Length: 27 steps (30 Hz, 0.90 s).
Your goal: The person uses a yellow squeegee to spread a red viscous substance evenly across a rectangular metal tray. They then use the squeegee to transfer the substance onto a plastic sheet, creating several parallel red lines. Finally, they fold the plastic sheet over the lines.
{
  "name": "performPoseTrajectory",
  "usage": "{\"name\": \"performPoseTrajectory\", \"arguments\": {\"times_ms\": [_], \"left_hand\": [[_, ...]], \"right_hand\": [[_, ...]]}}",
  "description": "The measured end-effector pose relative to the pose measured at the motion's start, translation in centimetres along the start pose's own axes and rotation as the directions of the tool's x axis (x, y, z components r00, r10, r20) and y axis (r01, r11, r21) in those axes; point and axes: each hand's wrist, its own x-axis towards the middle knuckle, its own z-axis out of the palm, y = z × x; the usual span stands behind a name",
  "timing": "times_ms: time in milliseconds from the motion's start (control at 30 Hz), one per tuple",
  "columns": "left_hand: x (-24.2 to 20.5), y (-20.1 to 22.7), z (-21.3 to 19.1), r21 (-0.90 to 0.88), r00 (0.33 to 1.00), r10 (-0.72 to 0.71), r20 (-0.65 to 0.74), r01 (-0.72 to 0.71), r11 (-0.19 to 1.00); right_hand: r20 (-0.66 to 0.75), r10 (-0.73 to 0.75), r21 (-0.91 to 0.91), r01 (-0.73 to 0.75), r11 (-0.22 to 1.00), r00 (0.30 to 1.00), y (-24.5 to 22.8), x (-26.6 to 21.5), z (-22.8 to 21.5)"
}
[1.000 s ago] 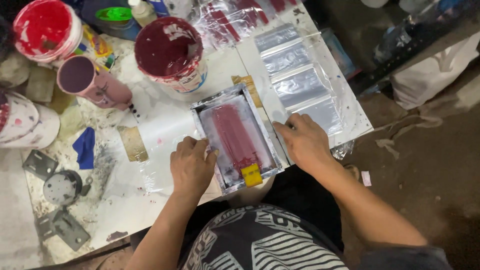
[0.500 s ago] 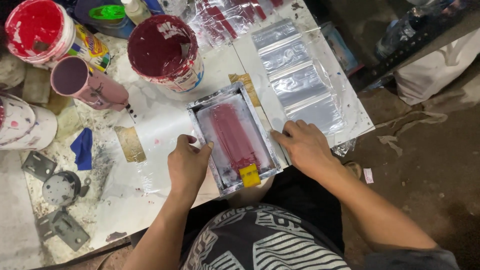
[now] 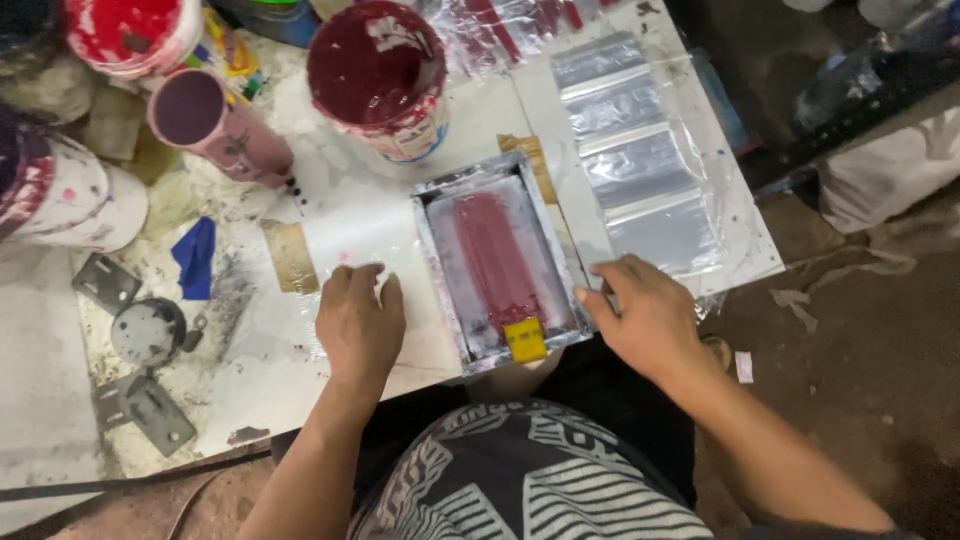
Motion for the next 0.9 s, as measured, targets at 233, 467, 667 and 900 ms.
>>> {"name": "performPoseTrajectory", "arguments": {"times_ms": [233,467,667,900], "left_hand": [[-3.2,-2.9,-0.6,-0.009,0.995,0.103,-0.016,-0.103,0.995],[-4.6,-5.7,-1.4,0.119,0.991,0.121,-0.049,-0.114,0.986],[-5.5,-6.4,-1.3,0.139,0.995,0.101,-0.015,-0.098,0.985],[-5.4,-5.7,-1.5,0.119,0.996,0.066,0.06,-0.073,0.99]], "right_hand": [[0.218,0.287,-0.034,-0.287,0.957,0.933,-4.0,0.7,-1.6],[0.29,0.386,-0.19,-0.342,0.92,0.876,-4.6,0.3,-0.8],[0.212,0.331,-0.215,-0.286,0.934,0.92,-5.2,0.0,-0.5],[0.096,0.222,-0.221,-0.197,0.955,0.97,-4.4,-0.6,0.8]]}}
